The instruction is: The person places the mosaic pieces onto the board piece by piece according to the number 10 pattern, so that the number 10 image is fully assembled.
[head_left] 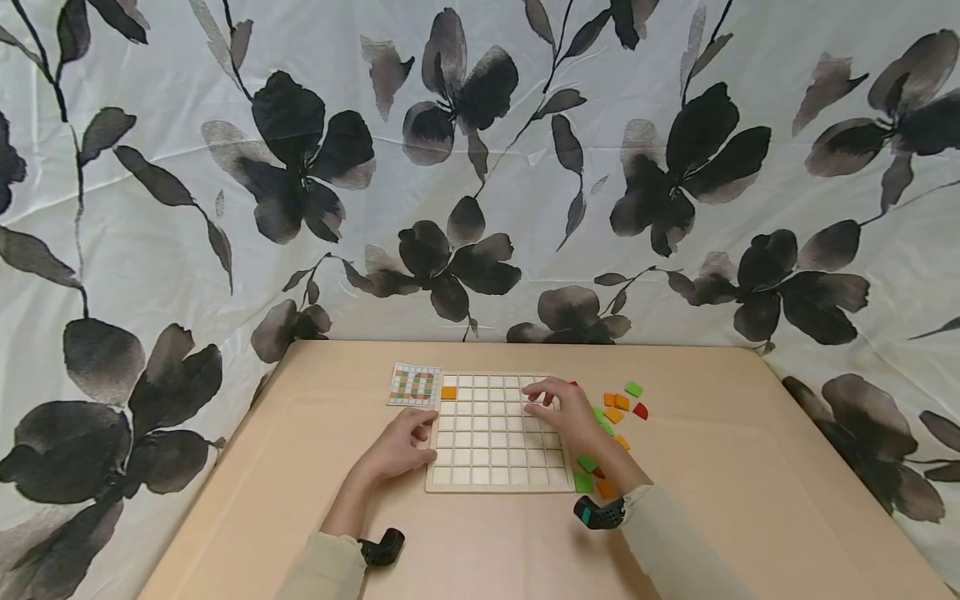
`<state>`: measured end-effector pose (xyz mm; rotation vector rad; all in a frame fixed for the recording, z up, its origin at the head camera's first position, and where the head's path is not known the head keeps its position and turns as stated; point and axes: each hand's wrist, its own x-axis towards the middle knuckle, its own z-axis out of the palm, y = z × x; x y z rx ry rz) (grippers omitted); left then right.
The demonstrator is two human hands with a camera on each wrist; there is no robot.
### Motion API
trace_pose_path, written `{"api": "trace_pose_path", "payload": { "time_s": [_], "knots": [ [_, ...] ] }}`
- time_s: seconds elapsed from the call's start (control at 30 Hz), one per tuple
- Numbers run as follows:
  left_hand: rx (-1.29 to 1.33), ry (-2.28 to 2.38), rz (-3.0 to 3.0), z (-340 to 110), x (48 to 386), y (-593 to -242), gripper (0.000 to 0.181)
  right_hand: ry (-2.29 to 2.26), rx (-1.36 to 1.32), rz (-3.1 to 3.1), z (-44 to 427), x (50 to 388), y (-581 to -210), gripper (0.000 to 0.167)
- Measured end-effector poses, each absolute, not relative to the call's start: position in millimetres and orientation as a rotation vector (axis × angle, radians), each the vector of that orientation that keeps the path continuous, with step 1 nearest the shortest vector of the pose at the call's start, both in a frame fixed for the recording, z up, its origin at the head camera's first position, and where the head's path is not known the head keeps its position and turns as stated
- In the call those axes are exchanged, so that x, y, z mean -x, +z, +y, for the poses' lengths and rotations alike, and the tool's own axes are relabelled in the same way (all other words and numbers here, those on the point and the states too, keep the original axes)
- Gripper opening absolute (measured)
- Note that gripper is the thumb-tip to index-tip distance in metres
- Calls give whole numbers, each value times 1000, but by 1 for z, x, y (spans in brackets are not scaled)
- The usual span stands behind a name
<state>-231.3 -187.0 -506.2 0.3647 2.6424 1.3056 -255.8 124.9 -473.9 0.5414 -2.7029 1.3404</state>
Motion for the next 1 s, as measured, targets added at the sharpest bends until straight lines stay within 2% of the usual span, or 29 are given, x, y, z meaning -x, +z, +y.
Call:
{"api": "trace_pose_path", "payload": {
  "time_s": [1.0],
  "knots": [
    [-349,1347,2603,-187,231,-506,67,1220,-384,-2837,180,224,-493,28]
  ]
}}
